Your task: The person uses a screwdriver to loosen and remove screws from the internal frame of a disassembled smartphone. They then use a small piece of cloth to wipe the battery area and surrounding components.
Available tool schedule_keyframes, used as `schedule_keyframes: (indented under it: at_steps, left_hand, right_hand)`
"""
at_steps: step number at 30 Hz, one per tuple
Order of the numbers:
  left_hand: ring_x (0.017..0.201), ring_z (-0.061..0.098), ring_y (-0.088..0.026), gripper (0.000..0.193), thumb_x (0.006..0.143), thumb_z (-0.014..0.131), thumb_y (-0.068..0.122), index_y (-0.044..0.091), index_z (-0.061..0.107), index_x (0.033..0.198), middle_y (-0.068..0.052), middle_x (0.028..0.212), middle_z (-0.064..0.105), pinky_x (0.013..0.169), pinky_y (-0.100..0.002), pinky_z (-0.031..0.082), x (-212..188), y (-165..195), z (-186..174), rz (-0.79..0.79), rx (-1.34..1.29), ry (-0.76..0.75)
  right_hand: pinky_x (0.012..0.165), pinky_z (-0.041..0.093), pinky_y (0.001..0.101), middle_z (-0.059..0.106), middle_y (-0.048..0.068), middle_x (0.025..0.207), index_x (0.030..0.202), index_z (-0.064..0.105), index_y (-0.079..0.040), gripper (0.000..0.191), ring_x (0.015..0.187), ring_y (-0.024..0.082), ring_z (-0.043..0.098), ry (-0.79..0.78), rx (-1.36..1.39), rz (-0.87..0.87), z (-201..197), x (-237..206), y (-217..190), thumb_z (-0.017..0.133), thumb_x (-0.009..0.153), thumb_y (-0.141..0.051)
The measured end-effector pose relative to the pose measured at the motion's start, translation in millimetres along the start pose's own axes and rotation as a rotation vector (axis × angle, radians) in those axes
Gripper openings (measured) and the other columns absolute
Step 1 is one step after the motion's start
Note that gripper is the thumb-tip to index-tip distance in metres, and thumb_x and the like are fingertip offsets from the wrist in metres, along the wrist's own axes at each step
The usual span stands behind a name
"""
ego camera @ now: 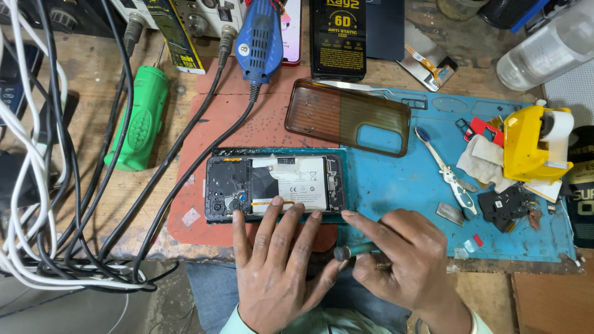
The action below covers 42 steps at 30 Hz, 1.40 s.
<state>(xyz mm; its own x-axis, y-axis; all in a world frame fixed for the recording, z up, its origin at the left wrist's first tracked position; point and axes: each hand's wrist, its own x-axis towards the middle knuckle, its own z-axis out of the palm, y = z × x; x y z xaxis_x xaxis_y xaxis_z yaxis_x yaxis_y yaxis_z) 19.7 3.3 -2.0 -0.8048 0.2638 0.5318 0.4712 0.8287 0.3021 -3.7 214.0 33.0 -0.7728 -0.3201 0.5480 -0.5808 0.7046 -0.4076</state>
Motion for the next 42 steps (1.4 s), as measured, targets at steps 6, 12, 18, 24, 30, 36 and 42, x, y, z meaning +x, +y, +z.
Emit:
schedule_keyframes:
  at_steps: [6,12,18,24,30,36,42]
  left_hand:
    - [0.144,0.042,-0.034,0.071,0.083,0.076,0.051,0.014,0.058,0.141,-0.013,0.142,0.054,0.121,-0.069,0.011,0.8,0.2,-1.7,-0.01,-0.025,0.008]
    - [0.142,0.044,-0.033,0.069,0.083,0.078,0.049,0.015,0.06,0.14,-0.011,0.141,0.055,0.121,-0.068,0.013,2.3,1.2,-0.8,-0.018,-0.022,0.028]
    - [0.142,0.044,-0.033,0.061,0.089,0.076,0.049,0.016,0.062,0.139,-0.011,0.14,0.055,0.122,-0.068,0.014,3.0,3.0,0.5,-0.018,0.004,0.048]
    - [0.142,0.044,-0.033,0.062,0.089,0.074,0.05,0.019,0.061,0.14,-0.01,0.139,0.054,0.121,-0.069,0.013,3.9,3.6,-1.2,-0.021,0.008,0.024]
    - [0.142,0.044,-0.034,0.064,0.088,0.074,0.051,0.019,0.061,0.141,-0.011,0.139,0.053,0.12,-0.069,0.013,5.9,4.0,-2.1,-0.015,0.006,0.019]
    - [0.141,0.045,-0.034,0.062,0.087,0.074,0.048,0.019,0.061,0.141,-0.011,0.139,0.054,0.12,-0.069,0.013,7.4,3.3,-2.9,-0.013,0.009,0.019]
    - [0.139,0.047,-0.034,0.058,0.09,0.074,0.05,0.017,0.064,0.137,-0.012,0.134,0.057,0.12,-0.069,0.014,7.7,5.8,-0.9,-0.031,0.001,0.039]
  right_hand:
    - [0.06,0.048,0.0402,0.052,0.004,0.072,0.122,0.074,-0.011,0.047,0.062,0.023,0.056,-0.048,-0.095,-0.034,3.9,0.6,-9.2,0.068,0.085,-0.04]
    - [0.062,0.05,0.0403,0.052,0.005,0.073,0.124,0.073,-0.013,0.05,0.063,0.023,0.057,-0.079,-0.109,-0.02,6.2,-0.1,-8.6,0.07,0.079,-0.035]
    - [0.063,0.051,0.0407,0.054,0.004,0.074,0.123,0.074,-0.016,0.051,0.064,0.023,0.057,-0.071,-0.122,0.034,7.6,-2.0,-6.8,0.071,0.073,-0.03]
    - [0.063,0.051,0.0414,0.055,0.005,0.075,0.123,0.074,-0.015,0.052,0.066,0.023,0.058,-0.102,-0.104,0.048,6.7,-2.1,-5.3,0.072,0.073,-0.028]
    - [0.063,0.051,0.0414,0.057,0.006,0.077,0.123,0.074,-0.016,0.053,0.067,0.024,0.059,-0.126,-0.043,0.054,3.9,-1.4,-2.8,0.071,0.072,-0.028]
    - [0.06,0.05,0.0418,0.057,0.007,0.076,0.125,0.073,-0.015,0.051,0.064,0.025,0.057,-0.101,-0.029,0.098,4.7,-1.9,-1.9,0.071,0.075,-0.03]
    - [0.06,0.049,0.0419,0.055,0.007,0.076,0.136,0.066,-0.016,0.064,0.063,0.025,0.056,-0.169,-0.052,0.115,4.3,4.1,-1.8,0.07,0.074,-0.027]
